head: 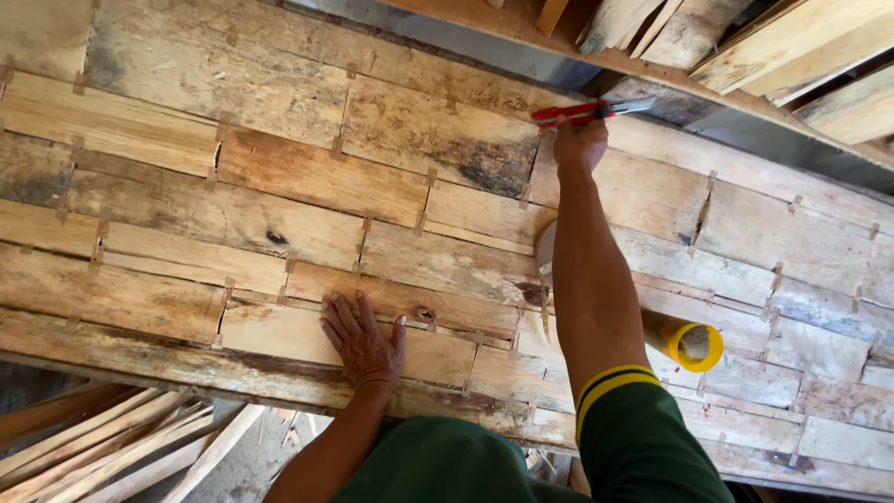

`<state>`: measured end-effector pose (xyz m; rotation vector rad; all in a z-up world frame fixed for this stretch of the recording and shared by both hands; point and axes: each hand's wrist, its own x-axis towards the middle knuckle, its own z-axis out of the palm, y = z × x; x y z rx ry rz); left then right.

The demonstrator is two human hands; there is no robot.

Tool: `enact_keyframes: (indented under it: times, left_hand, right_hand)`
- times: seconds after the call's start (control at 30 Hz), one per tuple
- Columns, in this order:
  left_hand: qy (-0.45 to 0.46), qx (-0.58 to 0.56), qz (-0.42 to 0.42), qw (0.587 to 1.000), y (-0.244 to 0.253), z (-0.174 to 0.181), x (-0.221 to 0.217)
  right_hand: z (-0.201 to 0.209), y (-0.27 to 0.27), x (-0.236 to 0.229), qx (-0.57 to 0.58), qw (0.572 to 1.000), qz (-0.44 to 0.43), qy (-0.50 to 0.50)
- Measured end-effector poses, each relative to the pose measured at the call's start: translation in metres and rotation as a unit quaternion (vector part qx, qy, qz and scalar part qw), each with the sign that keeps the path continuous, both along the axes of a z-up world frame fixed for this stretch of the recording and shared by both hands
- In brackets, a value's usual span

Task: Applying and trimming thin wood strips onto a large wooden board using adhesive and a utility knife.

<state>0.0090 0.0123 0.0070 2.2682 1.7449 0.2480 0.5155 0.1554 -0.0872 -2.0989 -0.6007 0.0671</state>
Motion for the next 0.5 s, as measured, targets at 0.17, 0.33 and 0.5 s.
enact_keyframes:
  times: [0.17,0.33,0.5]
  left_hand:
    - [0.012,0.000,0.004,1.000,-0.002,0.001,-0.001]
    - [0.000,0.008,-0.002,1.000,-0.005,0.001,-0.004]
    - [-0.008,-0.004,-0.001,1.000,-0.004,0.000,-0.003]
  right_hand:
    - [0.028,-0.012,-0.016,0.023,0.997,-0.038,0.056]
    - [-0.004,-0.025,-0.002,0.093,0.985,-0.062,0.135]
    - [-0.003,-0.028,-0.003,0.050,0.986,-0.071,0.141]
